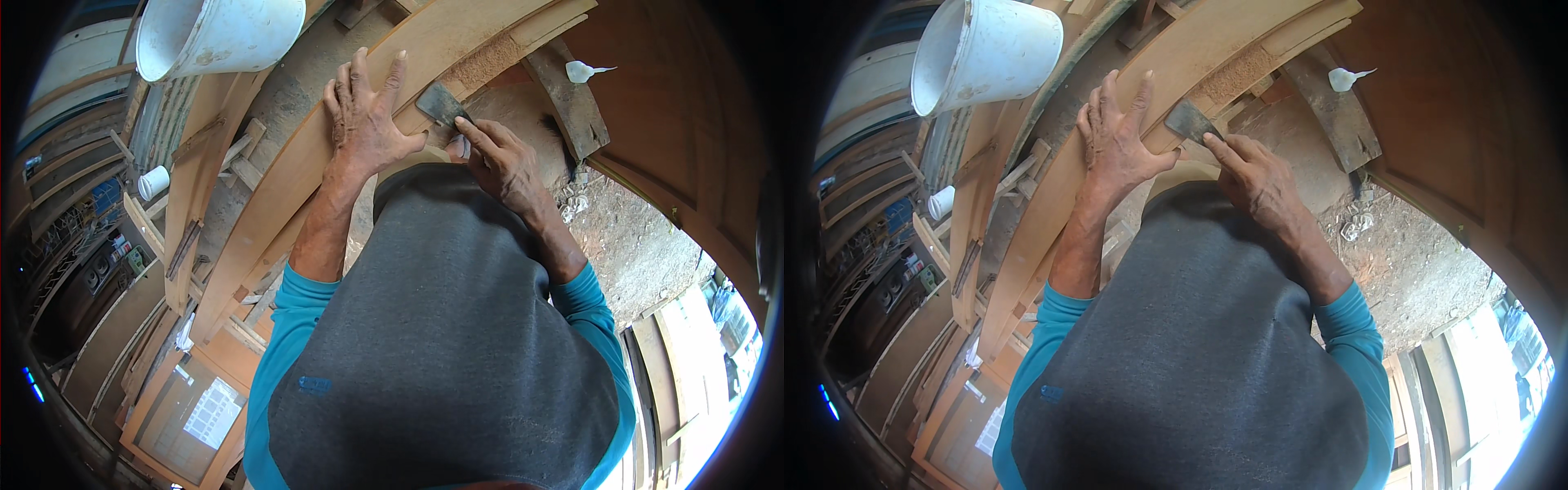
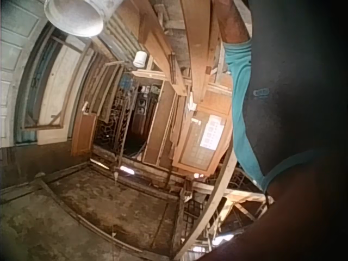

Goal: The person scrapes a wooden piece with a metal tool to smooth a groove and then applies wood glue into the groove from a squeeze bottle.

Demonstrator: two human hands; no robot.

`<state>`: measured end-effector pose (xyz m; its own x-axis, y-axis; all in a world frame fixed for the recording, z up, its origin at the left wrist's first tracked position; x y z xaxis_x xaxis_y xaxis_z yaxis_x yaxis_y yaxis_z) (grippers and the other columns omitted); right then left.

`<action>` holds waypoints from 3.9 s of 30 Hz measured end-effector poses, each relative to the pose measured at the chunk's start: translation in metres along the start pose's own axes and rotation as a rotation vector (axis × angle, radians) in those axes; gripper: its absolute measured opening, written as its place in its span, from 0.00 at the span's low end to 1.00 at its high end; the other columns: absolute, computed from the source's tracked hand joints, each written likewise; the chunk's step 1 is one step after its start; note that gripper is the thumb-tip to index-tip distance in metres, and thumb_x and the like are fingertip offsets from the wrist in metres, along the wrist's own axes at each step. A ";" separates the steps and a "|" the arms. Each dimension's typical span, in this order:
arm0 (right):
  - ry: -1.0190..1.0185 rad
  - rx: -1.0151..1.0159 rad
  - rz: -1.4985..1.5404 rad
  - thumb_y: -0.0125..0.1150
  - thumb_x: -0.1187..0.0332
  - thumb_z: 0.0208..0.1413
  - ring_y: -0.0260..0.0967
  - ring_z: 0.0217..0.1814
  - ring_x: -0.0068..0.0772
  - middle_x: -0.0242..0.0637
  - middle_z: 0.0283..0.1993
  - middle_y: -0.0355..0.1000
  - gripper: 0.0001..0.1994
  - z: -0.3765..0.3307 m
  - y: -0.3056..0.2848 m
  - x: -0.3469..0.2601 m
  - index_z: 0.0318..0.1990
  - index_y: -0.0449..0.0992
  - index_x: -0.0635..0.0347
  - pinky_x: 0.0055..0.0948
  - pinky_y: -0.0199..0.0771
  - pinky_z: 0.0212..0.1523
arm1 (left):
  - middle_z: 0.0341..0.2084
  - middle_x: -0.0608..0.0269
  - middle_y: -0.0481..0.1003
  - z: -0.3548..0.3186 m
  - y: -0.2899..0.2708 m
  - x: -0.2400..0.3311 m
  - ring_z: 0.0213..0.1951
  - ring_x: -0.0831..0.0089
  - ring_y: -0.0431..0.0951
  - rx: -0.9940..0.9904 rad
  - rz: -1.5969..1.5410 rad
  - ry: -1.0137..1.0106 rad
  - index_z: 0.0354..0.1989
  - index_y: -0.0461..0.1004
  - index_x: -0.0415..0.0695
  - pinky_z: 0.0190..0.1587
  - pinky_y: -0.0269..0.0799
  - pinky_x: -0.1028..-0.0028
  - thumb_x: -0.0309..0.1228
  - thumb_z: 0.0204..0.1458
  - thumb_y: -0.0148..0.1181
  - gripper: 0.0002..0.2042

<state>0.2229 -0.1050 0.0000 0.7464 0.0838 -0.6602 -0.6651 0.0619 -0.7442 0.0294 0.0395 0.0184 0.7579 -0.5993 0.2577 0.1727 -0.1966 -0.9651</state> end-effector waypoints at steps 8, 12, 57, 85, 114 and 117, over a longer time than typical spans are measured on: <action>-0.012 0.014 -0.059 0.77 0.71 0.52 0.81 0.59 0.45 0.40 0.61 0.78 0.40 0.001 -0.019 0.022 0.75 0.74 0.47 0.40 0.86 0.56 | 0.77 0.36 0.53 0.000 0.001 0.000 0.77 0.39 0.55 -0.001 0.020 0.008 0.86 0.57 0.61 0.76 0.47 0.36 0.59 0.34 0.83 0.64; -0.003 0.006 -0.104 0.76 0.73 0.51 0.81 0.59 0.44 0.39 0.61 0.78 0.39 0.005 -0.020 0.024 0.75 0.74 0.47 0.40 0.86 0.55 | 0.77 0.36 0.53 0.000 0.001 0.000 0.77 0.39 0.54 -0.009 0.025 0.003 0.86 0.57 0.60 0.76 0.47 0.35 0.61 0.34 0.83 0.64; 0.089 0.234 -0.104 0.65 0.81 0.61 0.85 0.47 0.40 0.40 0.58 0.81 0.30 0.020 -0.051 0.069 0.70 0.80 0.46 0.37 0.86 0.47 | 0.76 0.36 0.52 0.002 -0.001 0.002 0.75 0.35 0.55 0.022 -0.025 0.002 0.84 0.59 0.62 0.76 0.48 0.32 0.49 0.28 0.82 0.64; 0.158 0.295 -0.158 0.67 0.77 0.62 0.84 0.52 0.47 0.39 0.57 0.82 0.28 0.024 -0.057 0.088 0.70 0.80 0.44 0.43 0.86 0.49 | 0.76 0.35 0.53 0.001 -0.001 0.001 0.75 0.35 0.55 0.017 -0.032 0.002 0.84 0.59 0.62 0.76 0.48 0.32 0.49 0.28 0.81 0.63; 0.182 0.321 -0.149 0.67 0.78 0.62 0.83 0.48 0.45 0.41 0.55 0.80 0.31 0.024 -0.065 0.088 0.73 0.76 0.49 0.44 0.86 0.50 | 0.76 0.35 0.52 0.001 0.000 0.001 0.75 0.35 0.55 0.020 -0.042 0.001 0.84 0.59 0.63 0.76 0.48 0.31 0.49 0.27 0.82 0.64; 0.162 0.316 -0.150 0.67 0.78 0.62 0.83 0.48 0.45 0.43 0.55 0.79 0.31 0.023 -0.061 0.088 0.74 0.75 0.50 0.44 0.86 0.51 | 0.76 0.35 0.52 0.002 -0.001 0.001 0.75 0.35 0.55 0.019 -0.041 0.001 0.84 0.60 0.63 0.76 0.47 0.31 0.49 0.27 0.82 0.64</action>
<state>0.3284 -0.0784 -0.0106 0.8130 -0.1065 -0.5725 -0.5029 0.3672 -0.7825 0.0310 0.0403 0.0196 0.7496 -0.5917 0.2968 0.2153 -0.2060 -0.9546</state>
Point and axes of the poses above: each hand's wrist, its own z-axis towards the middle knuckle, its own y-axis out of the palm, x = y × z, the point moved 4 cm from there along z, towards the middle knuckle
